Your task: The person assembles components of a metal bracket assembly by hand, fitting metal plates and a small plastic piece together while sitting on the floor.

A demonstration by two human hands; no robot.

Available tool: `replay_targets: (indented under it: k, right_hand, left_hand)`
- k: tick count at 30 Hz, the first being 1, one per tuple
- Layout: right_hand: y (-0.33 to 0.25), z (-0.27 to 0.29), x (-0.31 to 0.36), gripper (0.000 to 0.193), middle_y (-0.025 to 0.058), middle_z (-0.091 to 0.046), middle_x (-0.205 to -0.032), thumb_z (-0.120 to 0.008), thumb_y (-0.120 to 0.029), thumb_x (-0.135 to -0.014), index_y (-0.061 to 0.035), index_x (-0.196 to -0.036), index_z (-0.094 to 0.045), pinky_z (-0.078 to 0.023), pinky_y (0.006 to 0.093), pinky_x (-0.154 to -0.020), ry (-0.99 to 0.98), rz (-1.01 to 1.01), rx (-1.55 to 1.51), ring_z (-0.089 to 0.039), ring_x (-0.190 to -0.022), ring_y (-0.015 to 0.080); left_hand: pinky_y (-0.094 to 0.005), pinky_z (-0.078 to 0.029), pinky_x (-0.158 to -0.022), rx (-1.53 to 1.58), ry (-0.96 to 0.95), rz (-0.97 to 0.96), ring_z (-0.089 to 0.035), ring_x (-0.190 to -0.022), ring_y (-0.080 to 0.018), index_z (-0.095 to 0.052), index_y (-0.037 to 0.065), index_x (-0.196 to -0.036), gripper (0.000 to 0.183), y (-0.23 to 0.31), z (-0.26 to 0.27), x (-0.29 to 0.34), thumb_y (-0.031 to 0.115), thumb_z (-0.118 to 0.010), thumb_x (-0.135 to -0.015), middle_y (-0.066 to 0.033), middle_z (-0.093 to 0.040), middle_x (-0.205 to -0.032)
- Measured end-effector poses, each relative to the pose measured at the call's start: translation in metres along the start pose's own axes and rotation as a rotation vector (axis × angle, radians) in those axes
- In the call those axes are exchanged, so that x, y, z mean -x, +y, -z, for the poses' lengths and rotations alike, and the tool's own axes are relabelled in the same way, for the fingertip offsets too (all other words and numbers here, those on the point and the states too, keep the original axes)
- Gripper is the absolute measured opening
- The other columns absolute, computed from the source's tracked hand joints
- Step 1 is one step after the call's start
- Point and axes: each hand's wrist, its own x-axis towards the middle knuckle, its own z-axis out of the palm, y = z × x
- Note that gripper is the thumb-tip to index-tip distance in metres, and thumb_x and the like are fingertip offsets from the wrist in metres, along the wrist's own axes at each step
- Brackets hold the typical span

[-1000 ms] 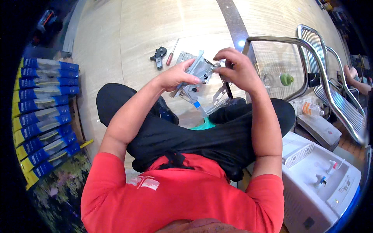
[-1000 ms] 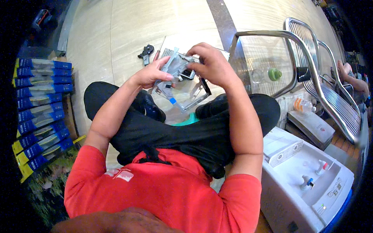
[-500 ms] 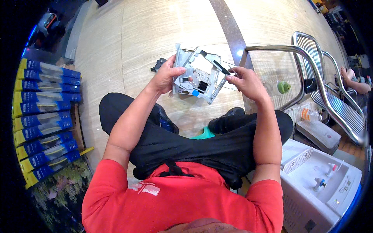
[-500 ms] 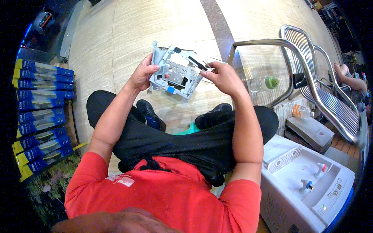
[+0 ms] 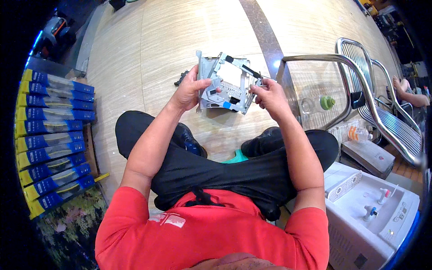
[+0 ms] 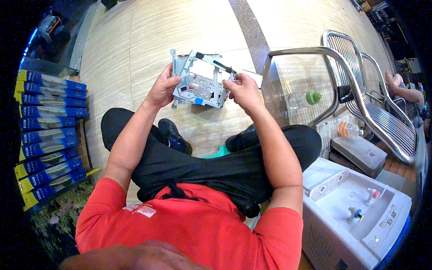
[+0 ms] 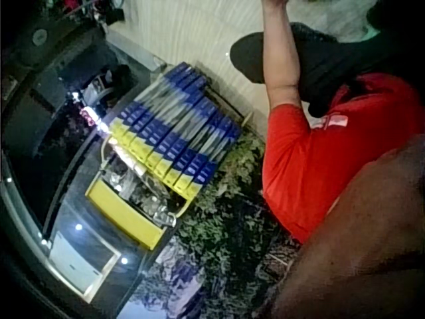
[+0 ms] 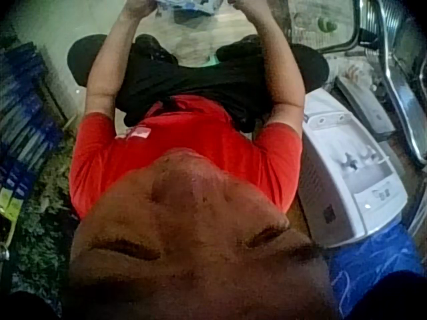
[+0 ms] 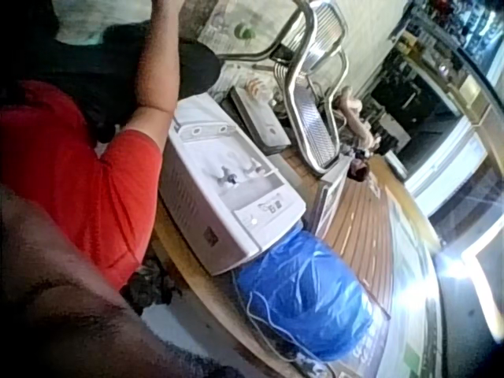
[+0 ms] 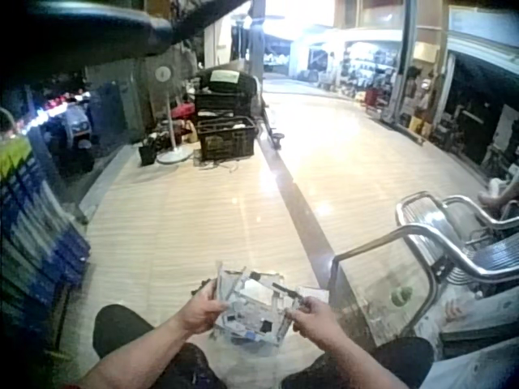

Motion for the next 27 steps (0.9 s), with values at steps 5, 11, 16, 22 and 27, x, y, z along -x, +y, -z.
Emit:
replay_targets:
  k: [5, 11, 16, 22, 27]
  right_hand:
    - [-0.014, 0.012, 0.001, 0.028, 0.0049, -0.065, -0.077, -0.067, -0.019, -0.086, 0.0020, -0.102, -0.059, -0.040, 0.0229, -0.050, 0.118, 0.106, 0.143, -0.052, -0.058, 0.0073]
    - [-0.011, 0.018, -0.001, 0.030, 0.0038, -0.061, -0.073, -0.065, -0.016, -0.085, 0.0036, -0.106, -0.058, -0.041, 0.0239, -0.051, 0.156, 0.147, 0.297, -0.054, -0.059, 0.0085]
    - [-0.007, 0.020, -0.006, 0.026, 0.0039, -0.059, -0.071, -0.064, -0.015, -0.085, 0.0026, -0.104, -0.058, -0.039, 0.0242, -0.048, 0.109, 0.143, 0.250, -0.051, -0.056, 0.0089]
    - [-0.005, 0.002, 0.000, 0.021, 0.0042, -0.057, -0.071, -0.058, -0.008, -0.087, -0.0015, -0.106, -0.051, -0.038, 0.0234, -0.044, -0.004, -0.057, -0.240, -0.051, -0.055, 0.0102]
    - [0.011, -0.028, 0.000, 0.013, 0.0059, -0.052, -0.074, -0.059, -0.005, -0.087, -0.0022, -0.097, -0.050, -0.039, 0.0245, -0.043, -0.041, -0.184, -0.456, -0.053, -0.057, 0.0140]
  left_hand:
    - [-0.0352, -0.053, -0.090, 0.063, -0.012, -0.083, -0.058, -0.110, -0.0198, -0.033, 0.000, -0.135, 0.051, -0.004, 0.006, -0.004, 0.030, -0.053, -0.098, -0.0126, -0.054, -0.123]
    - [-0.0320, -0.051, -0.088, -0.153, 0.050, -0.155, -0.059, -0.103, -0.0172, -0.032, 0.003, -0.138, 0.062, -0.010, 0.002, -0.002, 0.049, -0.043, -0.098, -0.0115, -0.056, -0.121]
    - [-0.0300, -0.053, -0.083, -0.130, 0.015, -0.164, -0.061, -0.089, -0.0160, -0.033, 0.003, -0.137, 0.062, -0.007, -0.005, 0.003, 0.050, -0.041, -0.098, -0.0119, -0.060, -0.112]
    - [-0.0297, -0.050, -0.088, -0.089, 0.072, -0.229, -0.062, -0.091, -0.0165, -0.039, 0.003, -0.135, 0.044, -0.013, -0.004, 0.001, 0.034, -0.038, -0.104, -0.0116, -0.060, -0.115]
    - [-0.0294, -0.045, -0.094, -0.090, 0.115, -0.310, -0.057, -0.103, -0.0138, -0.040, 0.002, -0.135, 0.039, -0.020, -0.011, 0.004, 0.025, -0.042, -0.103, -0.0085, -0.059, -0.119]
